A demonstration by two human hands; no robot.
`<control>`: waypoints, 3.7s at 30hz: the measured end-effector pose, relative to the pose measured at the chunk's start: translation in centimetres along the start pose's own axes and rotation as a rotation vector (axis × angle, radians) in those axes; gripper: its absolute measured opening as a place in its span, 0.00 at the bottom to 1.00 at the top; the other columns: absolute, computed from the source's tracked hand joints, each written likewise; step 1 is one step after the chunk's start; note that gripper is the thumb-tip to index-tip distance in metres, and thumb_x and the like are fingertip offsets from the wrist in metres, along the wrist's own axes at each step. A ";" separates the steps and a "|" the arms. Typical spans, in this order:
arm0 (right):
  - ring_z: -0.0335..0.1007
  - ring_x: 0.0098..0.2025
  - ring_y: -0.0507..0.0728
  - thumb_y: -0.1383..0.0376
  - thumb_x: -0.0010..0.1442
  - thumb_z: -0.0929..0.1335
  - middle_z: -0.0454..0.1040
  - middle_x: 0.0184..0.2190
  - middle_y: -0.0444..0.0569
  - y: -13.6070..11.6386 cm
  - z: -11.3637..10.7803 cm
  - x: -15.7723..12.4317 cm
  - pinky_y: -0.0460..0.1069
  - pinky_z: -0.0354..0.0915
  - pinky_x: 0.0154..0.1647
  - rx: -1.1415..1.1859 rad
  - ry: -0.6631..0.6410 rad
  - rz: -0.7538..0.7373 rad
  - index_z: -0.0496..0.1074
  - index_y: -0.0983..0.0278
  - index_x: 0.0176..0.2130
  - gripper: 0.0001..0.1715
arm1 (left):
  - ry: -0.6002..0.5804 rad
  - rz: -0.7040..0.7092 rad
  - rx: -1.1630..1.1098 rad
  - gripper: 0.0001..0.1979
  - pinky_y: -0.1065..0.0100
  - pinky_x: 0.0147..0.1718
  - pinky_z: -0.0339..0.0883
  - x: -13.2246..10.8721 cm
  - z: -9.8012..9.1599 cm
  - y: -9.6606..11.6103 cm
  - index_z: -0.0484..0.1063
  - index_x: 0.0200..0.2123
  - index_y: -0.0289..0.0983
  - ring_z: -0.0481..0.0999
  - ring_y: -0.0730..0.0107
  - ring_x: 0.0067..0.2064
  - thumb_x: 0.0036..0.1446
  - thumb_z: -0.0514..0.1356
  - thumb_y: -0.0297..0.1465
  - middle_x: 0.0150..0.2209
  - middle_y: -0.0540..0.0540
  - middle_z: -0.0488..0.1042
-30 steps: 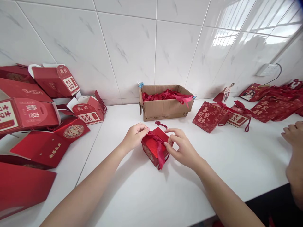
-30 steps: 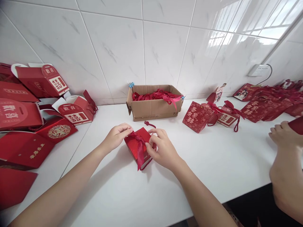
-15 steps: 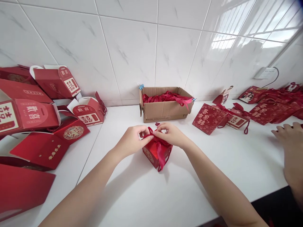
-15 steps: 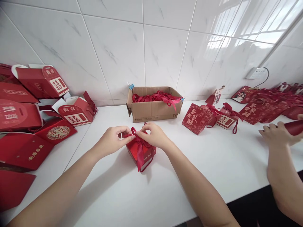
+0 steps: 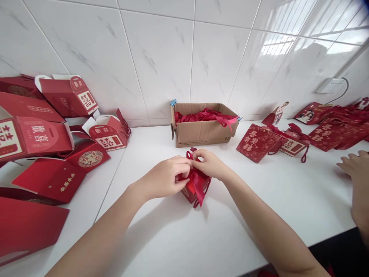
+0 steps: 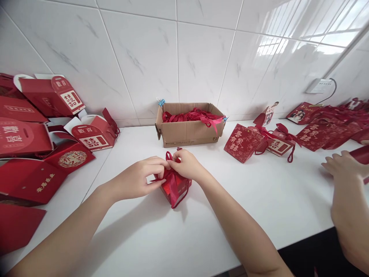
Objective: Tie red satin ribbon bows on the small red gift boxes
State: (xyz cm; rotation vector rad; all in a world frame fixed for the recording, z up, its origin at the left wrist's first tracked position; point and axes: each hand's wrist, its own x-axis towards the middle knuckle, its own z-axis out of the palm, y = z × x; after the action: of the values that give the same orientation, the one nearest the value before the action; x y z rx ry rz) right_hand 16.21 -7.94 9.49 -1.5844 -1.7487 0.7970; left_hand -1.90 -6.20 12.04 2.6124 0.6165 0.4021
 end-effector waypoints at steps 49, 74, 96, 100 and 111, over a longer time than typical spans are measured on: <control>0.67 0.32 0.54 0.68 0.60 0.65 0.74 0.30 0.48 2.4 0.2 -5.2 0.50 0.66 0.31 -0.123 0.339 -0.419 0.72 0.61 0.36 0.06 | 0.235 -0.202 -0.173 0.08 0.73 0.29 0.64 1.2 2.7 0.0 0.77 0.34 0.41 0.71 0.74 0.29 0.57 0.57 0.33 0.30 0.51 0.75; 0.66 0.32 0.54 0.70 0.58 0.66 0.73 0.28 0.46 2.4 -0.3 -5.6 0.48 0.63 0.29 -0.112 0.316 -0.367 0.70 0.61 0.31 0.05 | 0.142 -0.327 -0.172 0.11 0.72 0.22 0.56 0.9 1.6 -0.8 0.75 0.32 0.42 0.60 0.75 0.22 0.55 0.56 0.40 0.20 0.54 0.63; 0.68 0.34 0.55 0.67 0.59 0.65 0.73 0.32 0.49 2.0 -0.4 -5.9 0.49 0.66 0.31 -0.111 0.305 -0.397 0.72 0.60 0.36 0.05 | 0.098 -0.230 -0.241 0.16 0.70 0.31 0.63 0.7 -0.3 -3.4 0.70 0.29 0.38 0.68 0.71 0.34 0.57 0.53 0.44 0.35 0.48 0.70; 0.65 0.43 0.58 0.68 0.59 0.66 0.70 0.40 0.52 1.6 0.3 -5.5 0.54 0.67 0.42 -0.186 0.385 -0.499 0.72 0.60 0.41 0.09 | 0.139 -0.285 -0.313 0.18 0.71 0.26 0.61 1.1 0.3 -2.5 0.71 0.27 0.37 0.64 0.74 0.27 0.56 0.54 0.45 0.26 0.50 0.69; 0.59 0.40 0.59 0.68 0.58 0.66 0.66 0.37 0.53 -0.4 3.0 -3.8 0.56 0.65 0.42 -0.485 0.405 -0.517 0.79 0.59 0.31 0.11 | 0.190 -0.319 -0.392 0.17 0.71 0.26 0.62 1.2 0.5 -2.4 0.72 0.26 0.35 0.67 0.73 0.26 0.56 0.56 0.43 0.23 0.50 0.71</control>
State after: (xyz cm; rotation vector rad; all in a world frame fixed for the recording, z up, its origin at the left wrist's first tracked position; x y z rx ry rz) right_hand 13.87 -11.84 7.80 -1.3445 -1.9880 -0.2006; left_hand -1.50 -3.90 10.69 2.0779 0.9000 0.6042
